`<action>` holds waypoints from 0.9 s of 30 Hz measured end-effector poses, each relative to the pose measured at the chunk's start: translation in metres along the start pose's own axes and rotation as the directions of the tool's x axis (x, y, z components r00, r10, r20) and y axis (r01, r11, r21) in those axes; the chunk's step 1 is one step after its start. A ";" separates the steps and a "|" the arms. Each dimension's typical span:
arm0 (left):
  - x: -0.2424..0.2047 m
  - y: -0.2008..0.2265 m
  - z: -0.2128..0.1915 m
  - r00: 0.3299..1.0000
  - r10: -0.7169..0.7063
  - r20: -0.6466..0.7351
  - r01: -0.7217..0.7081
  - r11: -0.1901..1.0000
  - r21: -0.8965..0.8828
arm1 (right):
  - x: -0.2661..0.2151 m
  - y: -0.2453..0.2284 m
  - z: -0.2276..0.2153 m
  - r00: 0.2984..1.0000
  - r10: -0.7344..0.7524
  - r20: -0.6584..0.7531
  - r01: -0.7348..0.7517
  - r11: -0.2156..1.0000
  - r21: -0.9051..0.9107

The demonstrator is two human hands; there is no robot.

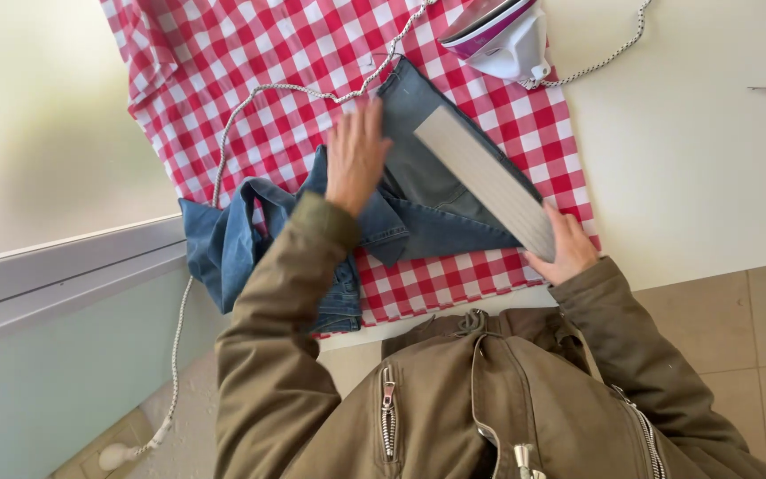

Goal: The recorder is ironing a piece of denim fabric using a plastic template to guide the folds.

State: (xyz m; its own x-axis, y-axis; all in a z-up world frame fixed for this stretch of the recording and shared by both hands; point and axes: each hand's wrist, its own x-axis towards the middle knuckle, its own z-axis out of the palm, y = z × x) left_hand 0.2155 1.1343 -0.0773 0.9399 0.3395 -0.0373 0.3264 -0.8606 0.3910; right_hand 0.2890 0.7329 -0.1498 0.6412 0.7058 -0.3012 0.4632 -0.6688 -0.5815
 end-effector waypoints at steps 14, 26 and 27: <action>-0.087 0.161 0.117 0.727 0.686 0.003 -0.681 0.722 0.121 | -0.137 0.088 -0.122 0.946 0.292 -0.139 -0.301 0.952 -0.050; -0.101 0.187 0.130 0.802 0.498 0.331 -0.417 0.863 -0.286 | -0.126 0.059 -0.130 0.961 0.182 -0.206 -0.199 0.978 -0.064; -0.093 0.180 0.119 0.798 0.539 0.271 -0.452 0.832 -0.322 | -0.116 0.049 -0.126 0.978 0.168 -0.127 -0.177 0.982 -0.061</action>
State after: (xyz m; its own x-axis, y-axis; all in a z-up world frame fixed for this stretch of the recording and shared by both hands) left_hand 0.1983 0.9028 -0.1127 0.9530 -0.2953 -0.0681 -0.1858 -0.7470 0.6384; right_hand 0.3149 0.5892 -0.0478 0.7822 0.5478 -0.2968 0.3788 -0.7963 -0.4716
